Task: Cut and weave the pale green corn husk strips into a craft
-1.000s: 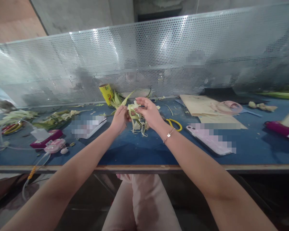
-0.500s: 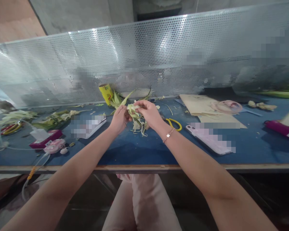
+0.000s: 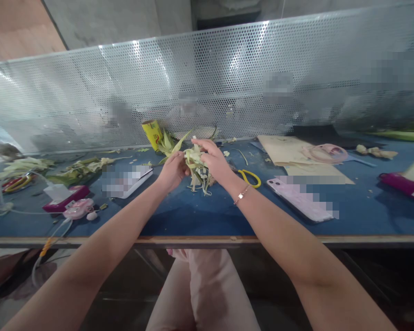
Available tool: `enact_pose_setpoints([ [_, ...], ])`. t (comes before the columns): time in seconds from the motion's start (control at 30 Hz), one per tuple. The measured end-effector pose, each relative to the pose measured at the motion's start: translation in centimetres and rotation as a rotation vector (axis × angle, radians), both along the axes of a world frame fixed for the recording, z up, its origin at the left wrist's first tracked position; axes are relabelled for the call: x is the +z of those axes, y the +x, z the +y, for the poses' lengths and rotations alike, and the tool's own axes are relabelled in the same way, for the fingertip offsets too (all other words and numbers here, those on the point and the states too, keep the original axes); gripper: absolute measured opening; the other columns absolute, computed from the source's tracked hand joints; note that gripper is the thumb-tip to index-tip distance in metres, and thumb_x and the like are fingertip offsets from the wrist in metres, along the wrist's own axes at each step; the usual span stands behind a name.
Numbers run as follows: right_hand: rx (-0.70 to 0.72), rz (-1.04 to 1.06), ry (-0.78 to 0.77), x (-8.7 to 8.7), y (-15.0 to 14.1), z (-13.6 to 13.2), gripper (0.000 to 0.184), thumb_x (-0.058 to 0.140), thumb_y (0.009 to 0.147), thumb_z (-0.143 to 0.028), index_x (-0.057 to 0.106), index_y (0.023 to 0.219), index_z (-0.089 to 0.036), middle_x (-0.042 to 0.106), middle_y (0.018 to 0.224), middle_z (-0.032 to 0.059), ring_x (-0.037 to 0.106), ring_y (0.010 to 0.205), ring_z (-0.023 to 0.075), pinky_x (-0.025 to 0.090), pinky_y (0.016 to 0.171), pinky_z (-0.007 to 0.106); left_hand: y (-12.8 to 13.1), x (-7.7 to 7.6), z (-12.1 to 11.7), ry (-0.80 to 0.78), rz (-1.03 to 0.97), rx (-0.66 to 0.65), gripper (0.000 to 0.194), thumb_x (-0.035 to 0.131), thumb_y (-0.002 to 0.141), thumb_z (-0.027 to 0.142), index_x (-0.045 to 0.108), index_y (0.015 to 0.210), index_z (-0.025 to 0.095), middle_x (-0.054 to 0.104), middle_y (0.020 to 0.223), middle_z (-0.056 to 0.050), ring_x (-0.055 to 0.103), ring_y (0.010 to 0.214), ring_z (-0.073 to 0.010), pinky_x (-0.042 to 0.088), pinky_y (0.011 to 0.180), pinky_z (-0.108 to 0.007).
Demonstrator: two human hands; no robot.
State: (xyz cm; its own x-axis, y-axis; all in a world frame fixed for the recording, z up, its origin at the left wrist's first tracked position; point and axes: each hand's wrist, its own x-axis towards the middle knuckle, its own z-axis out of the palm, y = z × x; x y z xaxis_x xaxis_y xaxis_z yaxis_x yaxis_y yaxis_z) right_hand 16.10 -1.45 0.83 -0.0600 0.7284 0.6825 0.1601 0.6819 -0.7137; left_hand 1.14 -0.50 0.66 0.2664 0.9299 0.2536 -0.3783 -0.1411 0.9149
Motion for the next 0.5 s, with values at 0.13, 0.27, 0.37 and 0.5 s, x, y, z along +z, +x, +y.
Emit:
enact_pose_setpoints([
  [0.13, 0.048, 0.006, -0.025, -0.4, 0.0, 0.4, 0.059, 0.047, 0.065, -0.014, 0.061, 0.12, -0.031, 0.052, 0.133, 0.0029, 0.053, 0.117, 0.0251, 0.047, 0.099, 0.047, 0.1, 0.2, -0.2, -0.012, -0.004, -0.017, 0.021, 0.054, 0.087, 0.028, 0.041, 0.073, 0.02, 0.05, 0.058, 0.005, 0.046, 0.043, -0.0062, 0.033, 0.042, -0.019],
  [0.27, 0.029, -0.051, -0.009, -0.7, -0.2, 0.5, 0.055, 0.049, 0.073, -0.018, 0.056, 0.126, -0.034, 0.046, 0.137, 0.0025, 0.043, 0.13, 0.0266, 0.044, 0.104, 0.048, 0.0, 0.3, -0.2, -0.014, -0.043, 0.012, 0.021, 0.055, 0.087, 0.027, 0.041, 0.073, 0.019, 0.049, 0.059, 0.005, 0.046, 0.043, -0.0057, 0.033, 0.042, -0.02],
  [0.37, -0.017, -0.116, 0.039, -0.9, -0.3, 0.3, 0.047, 0.048, 0.084, -0.029, 0.051, 0.131, -0.033, 0.043, 0.139, 0.0047, 0.037, 0.134, 0.0256, 0.037, 0.11, 0.048, -0.1, 0.2, -0.1, -0.003, -0.053, 0.035, 0.019, 0.054, 0.087, 0.026, 0.042, 0.074, 0.019, 0.05, 0.061, 0.004, 0.047, 0.044, -0.0058, 0.033, 0.042, -0.02],
  [0.5, -0.083, -0.141, 0.113, -1.2, -0.7, 0.1, 0.044, 0.036, 0.094, -0.048, 0.048, 0.133, -0.032, 0.041, 0.139, 0.0071, 0.037, 0.134, 0.0239, 0.033, 0.113, 0.048, 0.0, 0.1, -0.2, 0.004, -0.043, 0.057, 0.016, 0.049, 0.089, 0.023, 0.042, 0.075, 0.02, 0.05, 0.061, 0.005, 0.046, 0.043, -0.0059, 0.035, 0.043, -0.02],
])
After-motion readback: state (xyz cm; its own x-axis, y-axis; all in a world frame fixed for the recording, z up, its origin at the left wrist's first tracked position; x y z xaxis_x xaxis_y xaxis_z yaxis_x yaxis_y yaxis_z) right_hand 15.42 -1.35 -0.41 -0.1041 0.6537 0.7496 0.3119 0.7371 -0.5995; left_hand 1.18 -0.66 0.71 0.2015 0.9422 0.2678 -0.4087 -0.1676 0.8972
